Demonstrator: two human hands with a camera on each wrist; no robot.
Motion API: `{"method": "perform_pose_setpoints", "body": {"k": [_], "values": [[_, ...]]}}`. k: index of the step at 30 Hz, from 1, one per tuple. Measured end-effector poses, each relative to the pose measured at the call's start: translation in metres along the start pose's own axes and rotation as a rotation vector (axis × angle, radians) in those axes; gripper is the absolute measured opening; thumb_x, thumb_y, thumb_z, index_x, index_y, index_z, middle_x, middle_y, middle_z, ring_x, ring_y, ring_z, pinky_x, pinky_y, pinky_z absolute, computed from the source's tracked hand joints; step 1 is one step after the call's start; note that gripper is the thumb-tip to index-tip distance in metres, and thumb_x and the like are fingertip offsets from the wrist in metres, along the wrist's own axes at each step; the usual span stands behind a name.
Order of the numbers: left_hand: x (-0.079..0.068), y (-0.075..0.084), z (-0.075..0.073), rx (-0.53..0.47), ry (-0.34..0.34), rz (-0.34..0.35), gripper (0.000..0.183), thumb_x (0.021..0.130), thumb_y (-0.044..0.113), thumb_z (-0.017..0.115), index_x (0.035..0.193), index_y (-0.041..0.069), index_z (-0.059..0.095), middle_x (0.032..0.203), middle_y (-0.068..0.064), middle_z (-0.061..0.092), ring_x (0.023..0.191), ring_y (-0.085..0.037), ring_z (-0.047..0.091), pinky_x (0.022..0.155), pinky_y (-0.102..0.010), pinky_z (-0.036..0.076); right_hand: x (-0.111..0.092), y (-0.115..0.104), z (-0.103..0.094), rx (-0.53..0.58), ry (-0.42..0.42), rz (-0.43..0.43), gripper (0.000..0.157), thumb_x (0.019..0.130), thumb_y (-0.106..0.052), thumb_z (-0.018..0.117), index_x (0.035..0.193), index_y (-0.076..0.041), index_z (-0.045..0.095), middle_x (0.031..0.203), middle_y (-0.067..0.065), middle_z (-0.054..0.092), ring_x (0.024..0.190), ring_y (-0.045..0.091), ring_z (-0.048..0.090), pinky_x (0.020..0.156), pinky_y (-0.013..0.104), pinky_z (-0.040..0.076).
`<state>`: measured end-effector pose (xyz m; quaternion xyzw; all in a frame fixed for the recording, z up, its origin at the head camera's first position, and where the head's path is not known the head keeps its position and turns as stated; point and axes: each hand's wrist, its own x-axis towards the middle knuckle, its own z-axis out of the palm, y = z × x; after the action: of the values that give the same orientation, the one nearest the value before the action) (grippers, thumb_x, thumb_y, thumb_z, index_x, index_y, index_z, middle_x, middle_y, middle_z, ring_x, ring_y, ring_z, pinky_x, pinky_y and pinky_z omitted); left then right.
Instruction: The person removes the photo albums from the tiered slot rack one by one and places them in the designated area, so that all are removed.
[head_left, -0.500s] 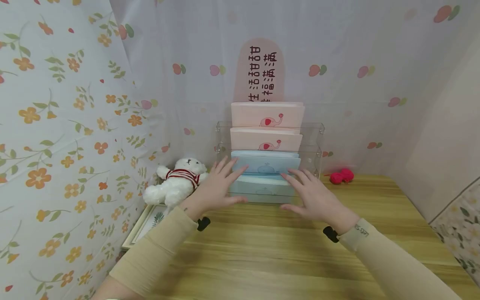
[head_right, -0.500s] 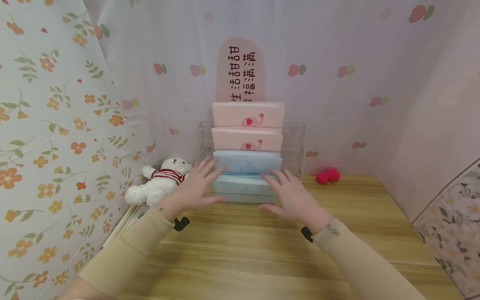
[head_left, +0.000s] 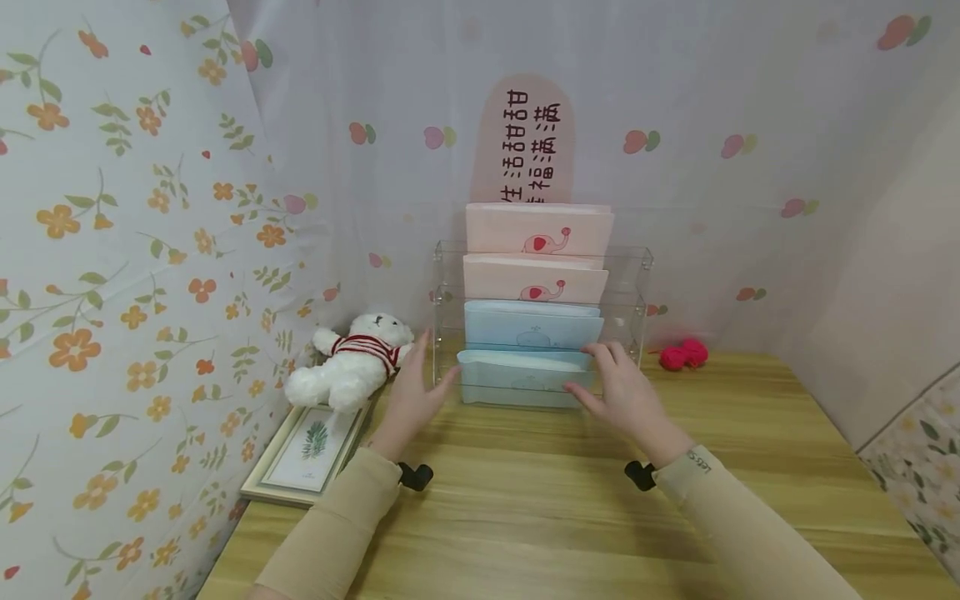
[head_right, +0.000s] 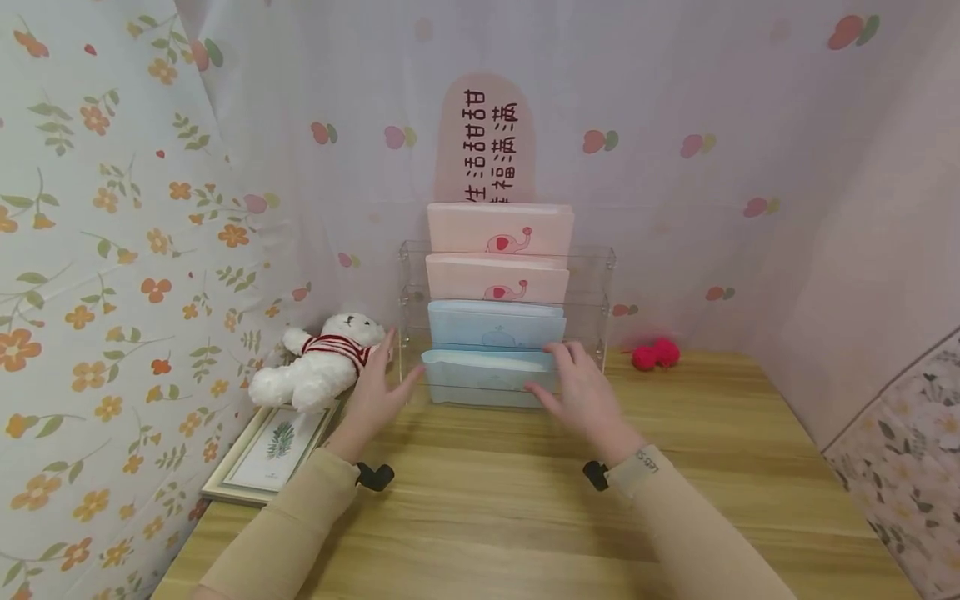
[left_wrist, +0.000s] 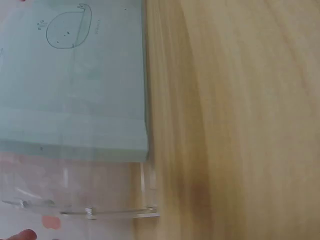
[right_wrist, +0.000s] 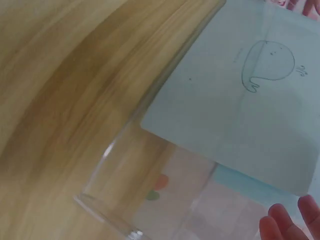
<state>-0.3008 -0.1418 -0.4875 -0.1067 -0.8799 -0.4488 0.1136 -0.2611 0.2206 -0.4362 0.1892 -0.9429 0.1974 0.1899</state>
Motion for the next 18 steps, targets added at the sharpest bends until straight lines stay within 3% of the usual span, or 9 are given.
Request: {"method": "perform_pose_setpoints", "body": {"k": [7,11,18], "values": [[-0.004,-0.018,0.01,-0.268,0.026,-0.146,0.079,0.11,0.035,0.07,0.175,0.017,0.03,0.17,-0.025,0.049,0.144,-0.048,0.061,0.118,-0.057,0.053,-0.001,0.006,0.012,0.054,-0.059,0.132,0.07,0.105,-0.042,0.077,0.154,-0.003,0.046,0.145,0.025,0.056,0.12,0.042,0.067,0.097,0.063,0.06],[-0.004,-0.029,0.013,-0.275,0.044,-0.169,0.071,0.11,0.033,0.071,0.171,0.017,0.04,0.161,-0.026,0.059,0.137,-0.046,0.067,0.112,-0.057,0.057,0.0,0.008,0.017,0.085,-0.071,0.17,0.071,0.105,-0.042,0.076,0.156,-0.004,0.045,0.145,0.025,0.057,0.122,0.042,0.066,0.096,0.062,0.059],[-0.004,-0.039,0.021,-0.23,0.079,-0.126,0.059,0.11,0.029,0.07,0.164,0.013,0.053,0.15,-0.028,0.067,0.131,-0.047,0.072,0.109,-0.057,0.059,0.002,0.009,0.022,0.112,-0.045,0.203,0.07,0.104,-0.04,0.077,0.155,-0.003,0.046,0.142,0.025,0.058,0.121,0.042,0.067,0.097,0.061,0.059]]}}
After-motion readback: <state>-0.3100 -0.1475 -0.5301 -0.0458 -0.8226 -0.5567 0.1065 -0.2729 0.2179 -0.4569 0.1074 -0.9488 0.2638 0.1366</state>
